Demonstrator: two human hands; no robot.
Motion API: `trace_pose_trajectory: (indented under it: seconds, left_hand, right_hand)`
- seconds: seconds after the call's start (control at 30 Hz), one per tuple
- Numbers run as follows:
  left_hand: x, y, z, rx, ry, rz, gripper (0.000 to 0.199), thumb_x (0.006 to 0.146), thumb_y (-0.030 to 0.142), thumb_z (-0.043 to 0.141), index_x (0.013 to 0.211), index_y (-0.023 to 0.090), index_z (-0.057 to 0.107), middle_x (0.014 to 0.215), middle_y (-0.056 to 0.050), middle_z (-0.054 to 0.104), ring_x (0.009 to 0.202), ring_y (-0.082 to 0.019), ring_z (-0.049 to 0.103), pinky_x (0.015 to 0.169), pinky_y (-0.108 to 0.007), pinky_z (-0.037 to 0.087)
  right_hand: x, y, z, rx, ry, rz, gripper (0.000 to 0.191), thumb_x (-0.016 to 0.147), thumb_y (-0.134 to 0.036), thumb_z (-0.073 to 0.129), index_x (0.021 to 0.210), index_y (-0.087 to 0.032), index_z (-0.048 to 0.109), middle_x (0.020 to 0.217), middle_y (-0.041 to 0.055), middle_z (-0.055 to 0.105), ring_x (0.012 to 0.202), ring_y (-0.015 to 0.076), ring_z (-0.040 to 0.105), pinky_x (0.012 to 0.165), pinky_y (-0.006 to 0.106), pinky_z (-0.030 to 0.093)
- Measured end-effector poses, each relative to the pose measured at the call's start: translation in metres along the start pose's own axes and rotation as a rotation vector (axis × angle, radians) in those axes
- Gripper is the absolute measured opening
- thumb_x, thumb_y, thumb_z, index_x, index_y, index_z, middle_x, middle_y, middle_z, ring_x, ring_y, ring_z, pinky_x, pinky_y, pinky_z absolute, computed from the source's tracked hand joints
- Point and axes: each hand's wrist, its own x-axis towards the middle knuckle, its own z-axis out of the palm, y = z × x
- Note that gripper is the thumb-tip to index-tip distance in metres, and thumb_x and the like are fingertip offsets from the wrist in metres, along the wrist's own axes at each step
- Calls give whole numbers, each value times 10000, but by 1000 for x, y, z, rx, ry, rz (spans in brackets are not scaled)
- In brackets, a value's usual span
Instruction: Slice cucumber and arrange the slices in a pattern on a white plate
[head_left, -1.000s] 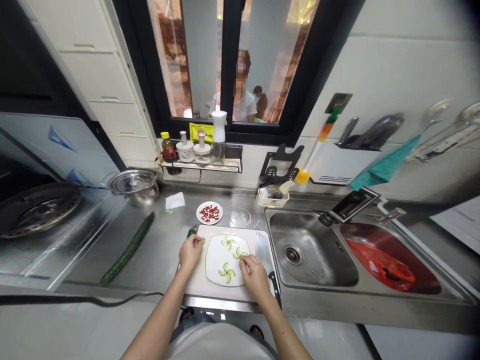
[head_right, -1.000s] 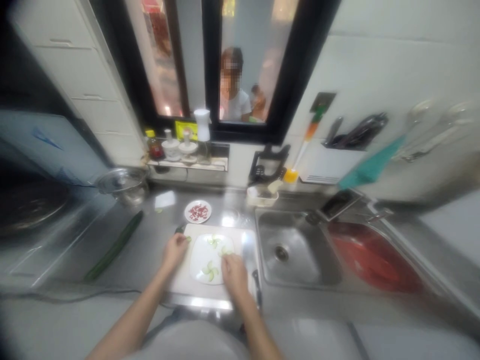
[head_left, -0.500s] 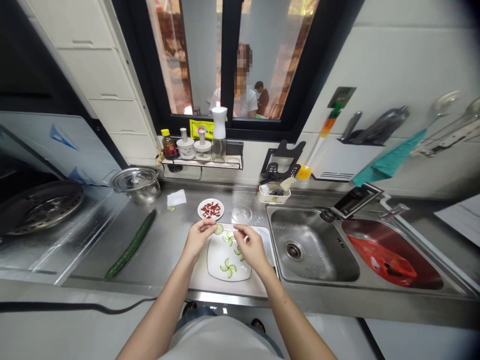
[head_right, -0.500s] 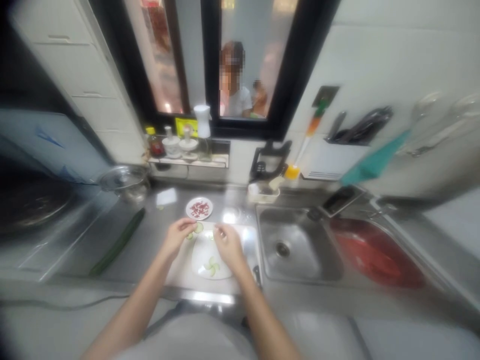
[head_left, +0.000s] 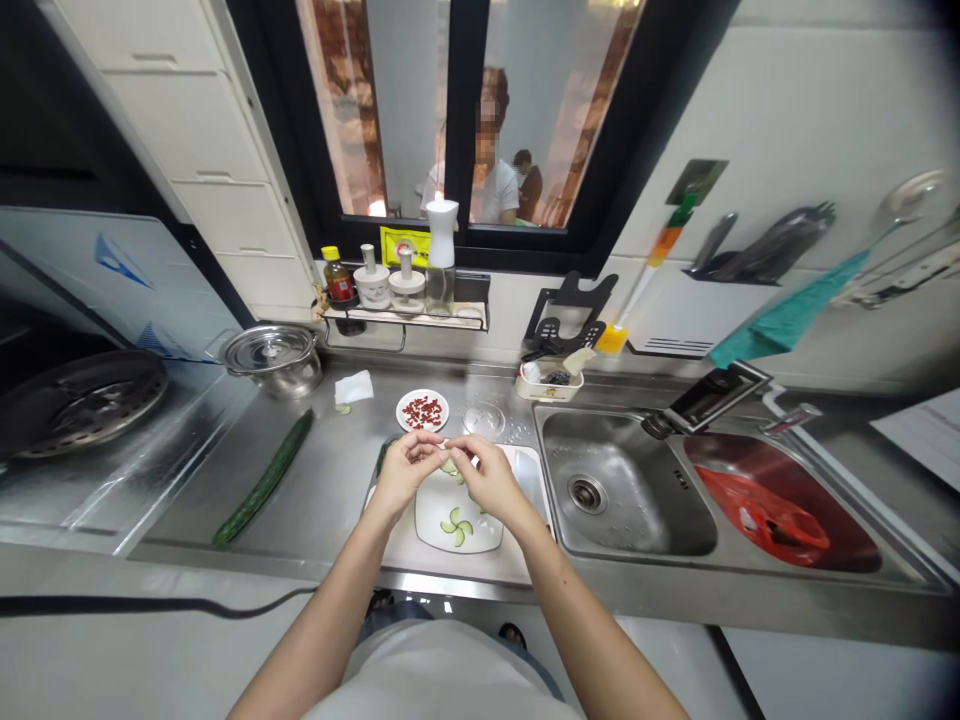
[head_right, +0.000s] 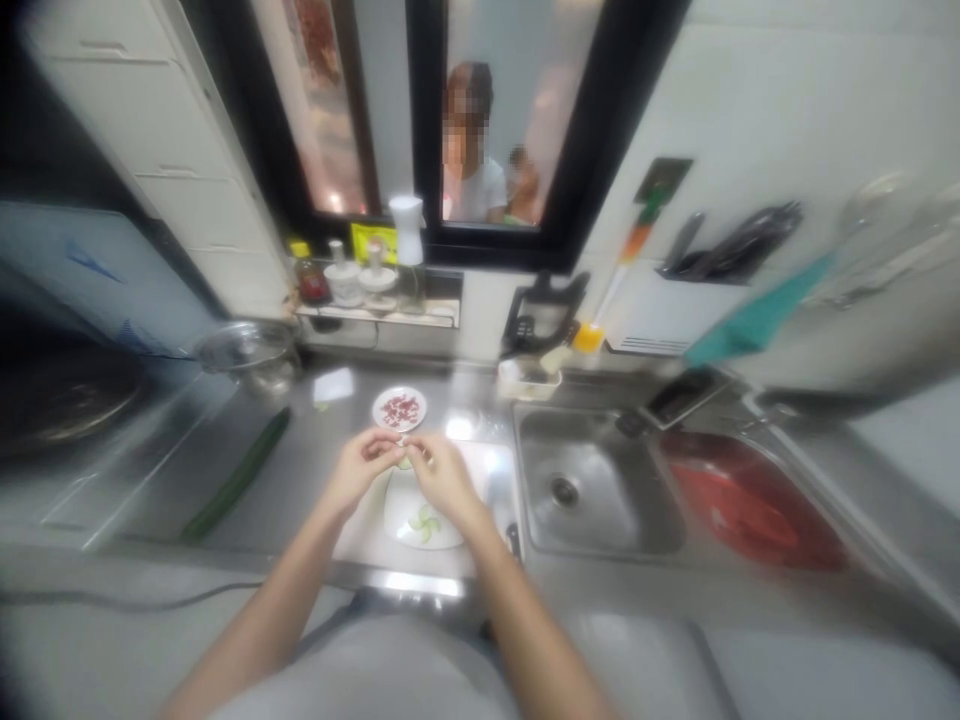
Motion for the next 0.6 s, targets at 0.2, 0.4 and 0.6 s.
trace_pose_trajectory:
  seconds: [0.2, 0.4, 0.6]
  left_hand:
    - [0, -7, -2, -3, 79, -50, 430, 649, 449, 734, 945, 160, 617, 734, -15, 650, 668, -109, 585, 586, -188, 413]
    - [-5, -13, -5, -263, -41, -419, 489, 771, 566, 588, 1090, 197, 555, 750, -12, 645, 563, -63, 546, 451, -131, 316]
    - [-8, -7, 1, -497, -184, -535, 412, 795, 446, 622, 1130, 219, 547, 715, 6, 606, 563, -61, 554, 434, -118, 327]
  right_hand:
    - [-2, 2, 1, -35, 38, 6, 186, 878, -274, 481, 870, -191, 648, 837, 26, 663, 776, 143, 575, 698, 255, 442]
    - [0, -1, -2, -11, 127, -33, 191, 877, -287, 492, 875, -191, 656, 858, 39, 650, 785, 146, 571, 694, 256, 443]
    - [-1, -7, -4, 1, 133, -102, 216, 905, -289, 469, 887, -199, 664, 879, 44, 641, 833, 155, 571, 720, 266, 445]
